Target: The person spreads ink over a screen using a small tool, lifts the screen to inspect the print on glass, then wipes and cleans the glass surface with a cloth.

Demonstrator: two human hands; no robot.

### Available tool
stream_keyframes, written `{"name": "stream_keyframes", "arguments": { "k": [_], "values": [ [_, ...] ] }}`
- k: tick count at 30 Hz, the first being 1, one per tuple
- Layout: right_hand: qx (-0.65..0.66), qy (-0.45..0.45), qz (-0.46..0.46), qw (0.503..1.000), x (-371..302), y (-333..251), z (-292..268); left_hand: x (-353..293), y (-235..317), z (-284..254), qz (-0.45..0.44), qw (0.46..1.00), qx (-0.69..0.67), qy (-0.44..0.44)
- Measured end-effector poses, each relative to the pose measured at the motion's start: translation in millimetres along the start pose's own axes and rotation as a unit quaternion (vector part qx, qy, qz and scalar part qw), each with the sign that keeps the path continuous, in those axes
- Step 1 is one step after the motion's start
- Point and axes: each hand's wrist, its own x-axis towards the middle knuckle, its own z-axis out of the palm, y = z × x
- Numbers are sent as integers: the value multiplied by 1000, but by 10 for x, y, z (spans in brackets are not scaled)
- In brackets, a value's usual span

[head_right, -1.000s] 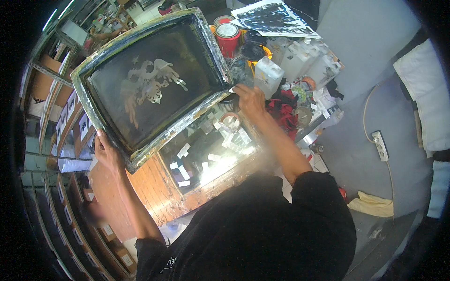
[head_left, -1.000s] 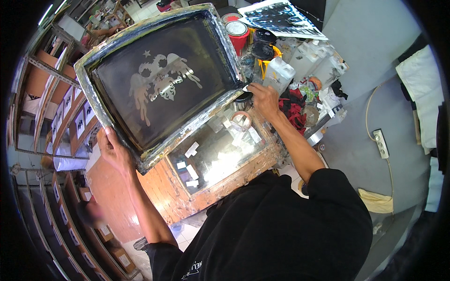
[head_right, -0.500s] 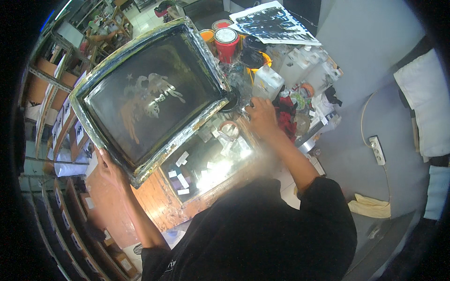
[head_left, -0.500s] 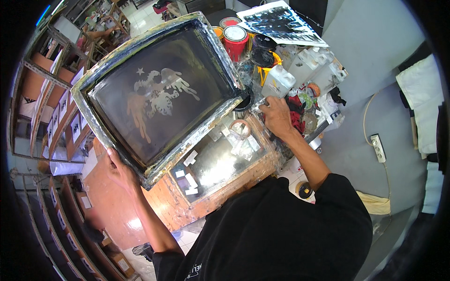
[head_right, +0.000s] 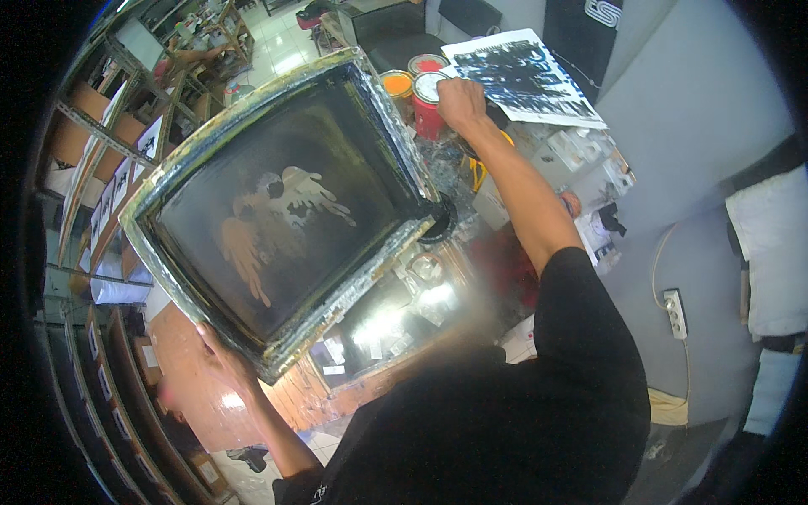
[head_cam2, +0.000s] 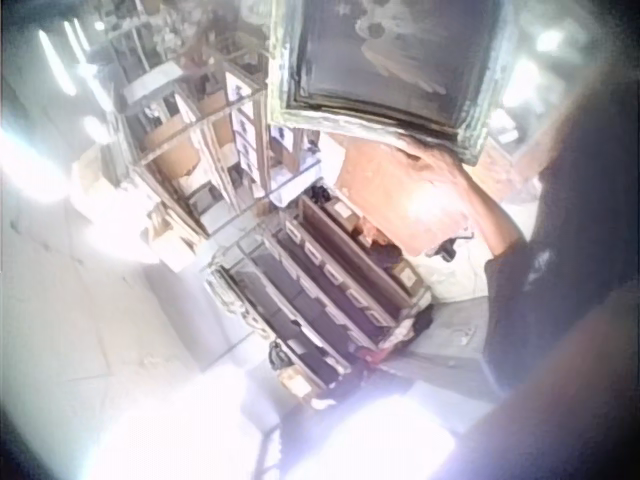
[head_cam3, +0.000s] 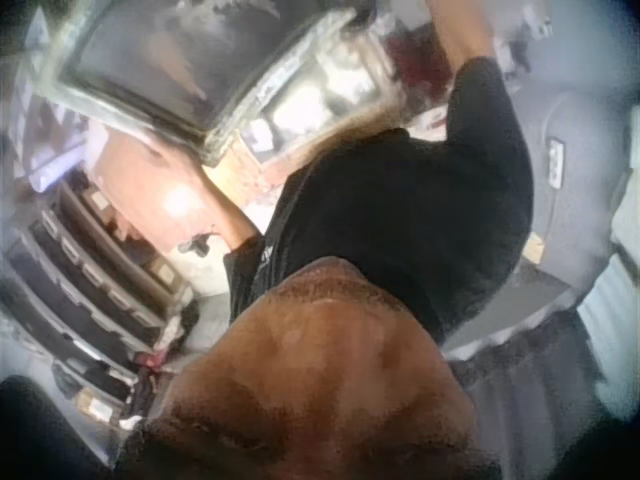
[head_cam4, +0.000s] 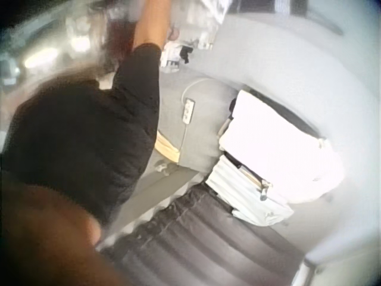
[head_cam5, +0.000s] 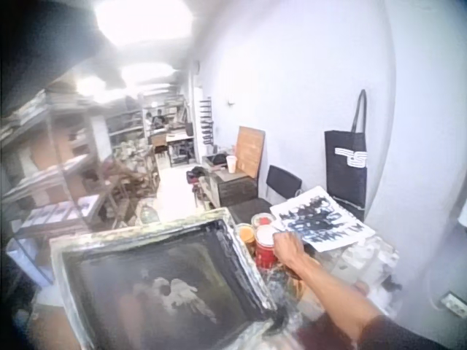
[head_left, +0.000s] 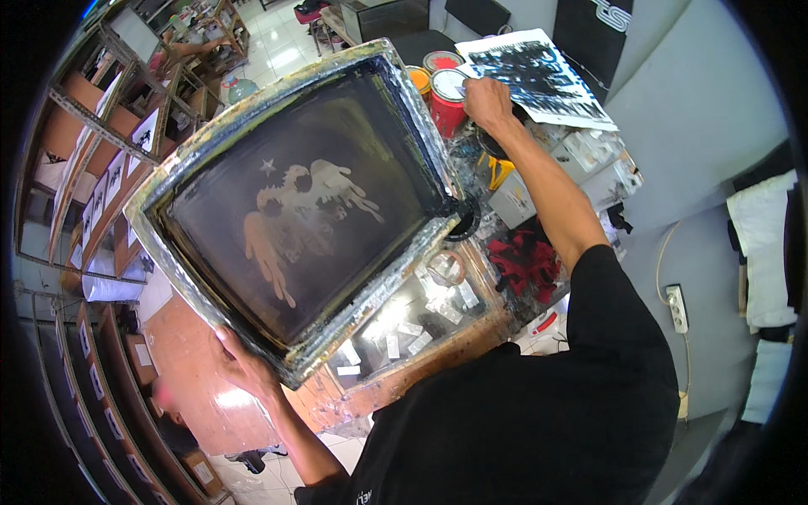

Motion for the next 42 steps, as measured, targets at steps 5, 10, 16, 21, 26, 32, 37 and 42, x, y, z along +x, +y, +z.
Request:
{"name": "stream_keyframes", "arguments": {
  "k": [5, 10, 16, 21, 26, 32, 37, 42],
  "values": [
    [-111, -99, -30, 988, 223, -55, 204, -178, -21, -109, -12, 1000, -11, 7],
    [-214, -156, -3, 964, 105, 308, 242, -224, -117, -107, -13, 1000, 5, 22],
    [-163, -199, 4, 966, -39, 547, 226, -230, -113, -89, -4, 1000, -9, 21],
    [-52, -171, 52, 982, -207, 289, -247, -225, -134, -80, 16, 999, -23, 27],
    [370, -79, 42, 925, -654, -133, -288, -324, -510, -117, 59, 996, -18, 68],
    [652, -132, 72, 743, -717, -811, -106, -572, -627, -146, 8, 999, -47, 15],
    [695, -86, 85, 709, -659, -1215, -491, -720, -727, -211, -44, 997, -53, -44],
    [563, 97, -127, 811, -776, -1870, -1358, -1181, -1523, -215, -246, 929, -264, -86]
  ]
}}
